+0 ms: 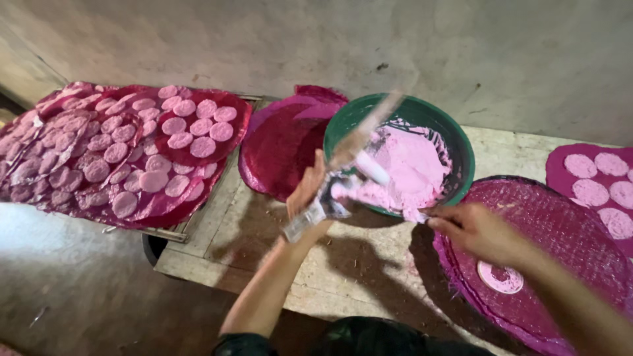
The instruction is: The person scoops pink batter from a green bowl into a handheld metal mold, then presses the mold onto a pink glittery surface to form circular cakes. The person repeatedly fills the mold, presses it down, and releases the formed cakes onto the surface.
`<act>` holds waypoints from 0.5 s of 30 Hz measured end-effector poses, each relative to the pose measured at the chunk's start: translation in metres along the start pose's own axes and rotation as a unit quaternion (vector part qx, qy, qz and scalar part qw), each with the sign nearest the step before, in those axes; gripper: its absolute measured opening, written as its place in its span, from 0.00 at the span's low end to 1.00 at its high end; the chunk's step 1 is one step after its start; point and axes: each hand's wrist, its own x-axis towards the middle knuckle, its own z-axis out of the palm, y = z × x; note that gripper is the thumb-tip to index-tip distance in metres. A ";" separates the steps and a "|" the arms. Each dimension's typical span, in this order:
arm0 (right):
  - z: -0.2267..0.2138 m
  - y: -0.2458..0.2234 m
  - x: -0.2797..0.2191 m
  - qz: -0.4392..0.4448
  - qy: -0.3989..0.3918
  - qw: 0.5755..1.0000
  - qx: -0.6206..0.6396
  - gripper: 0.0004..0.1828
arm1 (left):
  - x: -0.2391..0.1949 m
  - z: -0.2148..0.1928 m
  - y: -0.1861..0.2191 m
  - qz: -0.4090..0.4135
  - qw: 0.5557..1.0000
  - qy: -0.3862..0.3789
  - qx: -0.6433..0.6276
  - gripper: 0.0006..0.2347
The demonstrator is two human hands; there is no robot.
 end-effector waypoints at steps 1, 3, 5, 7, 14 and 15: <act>-0.017 -0.009 0.006 -0.077 -0.025 0.996 -0.032 0.15 | -0.006 0.001 0.003 0.071 0.997 0.026 -0.016 0.37; -0.032 -0.031 0.015 -0.231 -0.072 0.966 -0.094 0.14 | -0.019 0.013 0.010 0.207 0.974 0.073 -0.049 0.33; -0.020 -0.055 0.013 -0.147 -0.074 0.952 -0.257 0.11 | -0.023 0.032 0.016 0.202 0.977 0.065 -0.002 0.34; 0.009 -0.080 0.012 -0.074 -0.116 0.899 -0.416 0.16 | -0.027 0.045 0.013 0.163 0.984 0.013 -0.065 0.32; 0.002 -0.091 -0.052 -0.267 0.039 0.836 -0.479 0.21 | -0.062 0.017 -0.007 -0.062 0.926 -0.198 -0.317 0.28; -0.015 -0.093 -0.065 -0.160 -0.035 0.876 -0.453 0.16 | -0.056 0.007 -0.006 -0.059 0.952 -0.182 -0.240 0.28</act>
